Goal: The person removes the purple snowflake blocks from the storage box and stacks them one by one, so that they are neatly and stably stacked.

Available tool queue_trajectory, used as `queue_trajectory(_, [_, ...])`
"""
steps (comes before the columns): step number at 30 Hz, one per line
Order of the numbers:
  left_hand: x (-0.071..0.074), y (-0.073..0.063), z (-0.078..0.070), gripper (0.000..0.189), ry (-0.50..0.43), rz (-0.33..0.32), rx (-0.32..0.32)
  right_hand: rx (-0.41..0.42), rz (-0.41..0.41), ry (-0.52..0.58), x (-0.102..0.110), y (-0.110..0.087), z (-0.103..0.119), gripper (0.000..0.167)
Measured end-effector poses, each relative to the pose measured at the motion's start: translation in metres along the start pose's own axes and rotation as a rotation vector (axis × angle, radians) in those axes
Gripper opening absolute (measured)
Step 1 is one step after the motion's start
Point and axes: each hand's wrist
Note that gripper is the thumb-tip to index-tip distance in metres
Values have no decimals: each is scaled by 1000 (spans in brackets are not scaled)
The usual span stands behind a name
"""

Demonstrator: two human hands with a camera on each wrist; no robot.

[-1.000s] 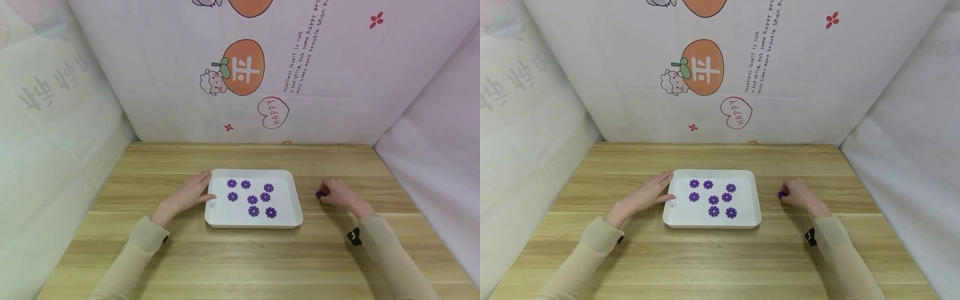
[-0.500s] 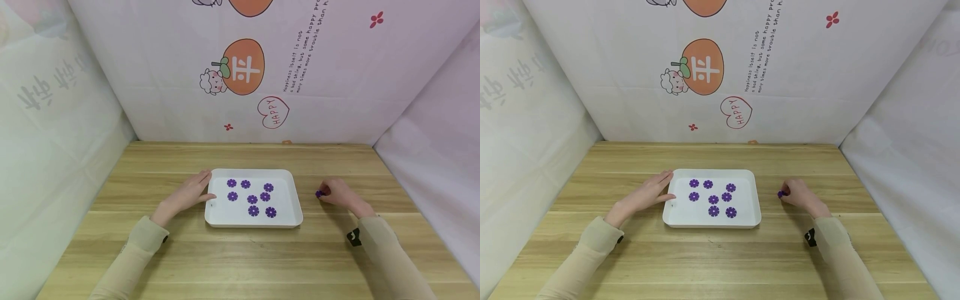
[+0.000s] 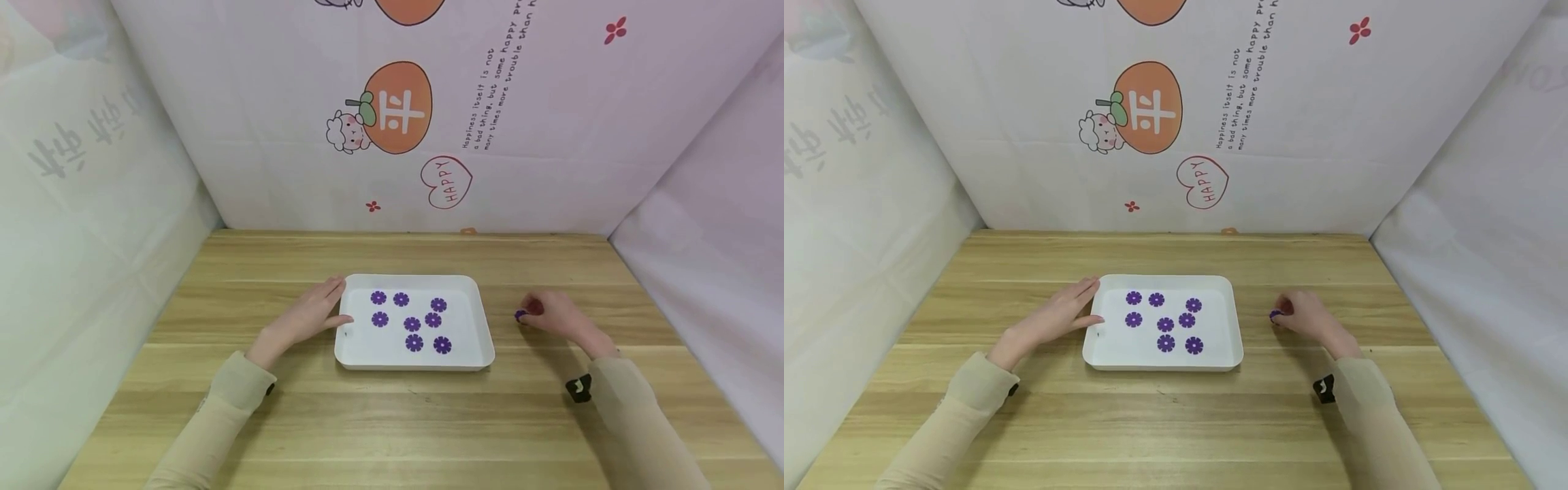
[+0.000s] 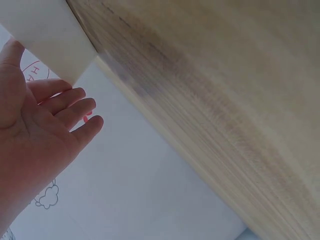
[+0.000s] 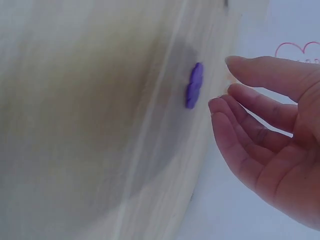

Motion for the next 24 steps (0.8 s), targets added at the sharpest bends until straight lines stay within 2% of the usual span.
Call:
queue_trajectory(8, [2,0,1,79,4,-11,-3,40,-70,-13,8,-1,24,20])
queue_trajectory(15, [1,0,1,78,11,-17,-10,52,-42,44,12,-1,45,21])
queue_trajectory(24, [0,-1,1,80,-10,17,12,110,-32,97,10,1,68,20])
Point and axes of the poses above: each hand's wrist, its own y-axis towards the middle knuckle, its own x-axis out of the back of the hand, z = x × y, and after that the axes turned 9 degrees about z, right-handed
